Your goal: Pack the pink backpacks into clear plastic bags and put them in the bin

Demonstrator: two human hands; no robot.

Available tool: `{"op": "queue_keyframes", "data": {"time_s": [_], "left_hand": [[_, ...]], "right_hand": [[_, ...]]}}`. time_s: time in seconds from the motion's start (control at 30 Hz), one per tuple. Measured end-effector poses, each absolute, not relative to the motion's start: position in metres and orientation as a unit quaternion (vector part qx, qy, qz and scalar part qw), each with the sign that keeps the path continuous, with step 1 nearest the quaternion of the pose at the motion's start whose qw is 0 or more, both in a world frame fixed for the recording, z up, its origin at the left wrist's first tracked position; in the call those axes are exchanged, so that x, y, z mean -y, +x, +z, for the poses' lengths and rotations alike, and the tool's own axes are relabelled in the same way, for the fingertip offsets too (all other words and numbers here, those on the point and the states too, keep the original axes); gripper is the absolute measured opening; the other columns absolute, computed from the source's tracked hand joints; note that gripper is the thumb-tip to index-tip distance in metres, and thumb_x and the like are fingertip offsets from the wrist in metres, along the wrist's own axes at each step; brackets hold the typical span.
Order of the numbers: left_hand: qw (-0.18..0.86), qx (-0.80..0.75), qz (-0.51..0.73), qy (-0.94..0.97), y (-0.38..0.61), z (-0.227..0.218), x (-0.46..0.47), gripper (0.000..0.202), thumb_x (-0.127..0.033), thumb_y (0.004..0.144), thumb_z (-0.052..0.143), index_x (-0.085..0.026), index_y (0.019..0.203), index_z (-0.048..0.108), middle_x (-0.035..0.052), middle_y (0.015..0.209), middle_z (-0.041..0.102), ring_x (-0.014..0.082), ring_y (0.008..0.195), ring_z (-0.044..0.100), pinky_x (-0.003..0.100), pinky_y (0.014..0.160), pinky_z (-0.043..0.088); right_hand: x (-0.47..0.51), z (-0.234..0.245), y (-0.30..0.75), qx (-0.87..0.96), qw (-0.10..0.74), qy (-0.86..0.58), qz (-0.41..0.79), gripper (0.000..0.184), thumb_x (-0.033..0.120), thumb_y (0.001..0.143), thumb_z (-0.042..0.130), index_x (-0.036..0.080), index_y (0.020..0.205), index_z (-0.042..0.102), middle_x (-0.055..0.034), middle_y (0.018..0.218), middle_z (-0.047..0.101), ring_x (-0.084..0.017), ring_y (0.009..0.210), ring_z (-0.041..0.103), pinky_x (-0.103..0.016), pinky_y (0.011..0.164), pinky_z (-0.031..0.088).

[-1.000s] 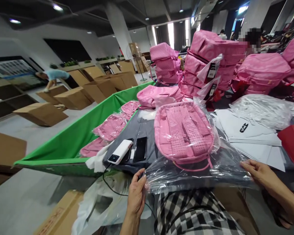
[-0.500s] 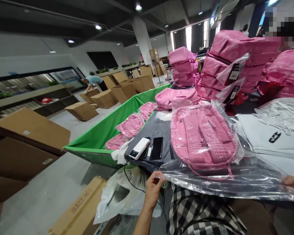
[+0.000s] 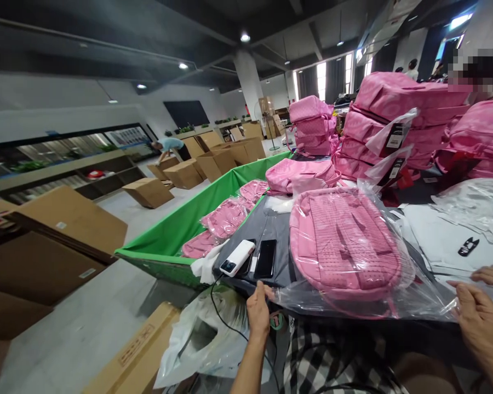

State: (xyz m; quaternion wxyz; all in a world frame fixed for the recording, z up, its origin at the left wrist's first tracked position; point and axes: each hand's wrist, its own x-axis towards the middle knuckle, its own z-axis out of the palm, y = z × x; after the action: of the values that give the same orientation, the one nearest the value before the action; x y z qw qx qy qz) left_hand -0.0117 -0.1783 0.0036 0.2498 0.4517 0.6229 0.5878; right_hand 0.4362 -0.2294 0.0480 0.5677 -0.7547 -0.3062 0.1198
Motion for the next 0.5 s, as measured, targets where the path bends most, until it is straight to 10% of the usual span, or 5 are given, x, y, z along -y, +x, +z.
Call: {"op": "queue_keyframes", "data": {"time_s": [0.27, 0.5], "left_hand": [[-0.058, -0.531, 0.473, 0.7, 0.046, 0.073, 0.227, 0.062, -0.072, 0.096, 0.044, -0.022, 0.126, 0.067, 0.0108, 0.118, 0.074, 0.0295, 0.118, 0.061, 0.048, 0.11, 0.034], [0.005, -0.443, 0.327, 0.835, 0.106, 0.075, 0.22, 0.038, -0.057, 0.085, 0.074, -0.021, 0.096, 0.069, 0.0082, 0.087, 0.074, 0.0294, 0.092, 0.061, 0.054, 0.101, 0.032]], "right_hand": [[0.236, 0.05, 0.432, 0.29, 0.616, -0.719, 0.142, 0.066, 0.08, 0.064, 0.067, 0.021, 0.095, 0.066, 0.0019, 0.059, 0.054, -0.017, 0.052, 0.05, -0.032, 0.049, 0.047], [0.237, 0.053, 0.431, 0.293, 0.625, -0.706, 0.154, 0.059, 0.077, 0.072, 0.066, 0.023, 0.095, 0.065, 0.0028, 0.06, 0.051, -0.016, 0.052, 0.047, -0.032, 0.051, 0.047]]}}
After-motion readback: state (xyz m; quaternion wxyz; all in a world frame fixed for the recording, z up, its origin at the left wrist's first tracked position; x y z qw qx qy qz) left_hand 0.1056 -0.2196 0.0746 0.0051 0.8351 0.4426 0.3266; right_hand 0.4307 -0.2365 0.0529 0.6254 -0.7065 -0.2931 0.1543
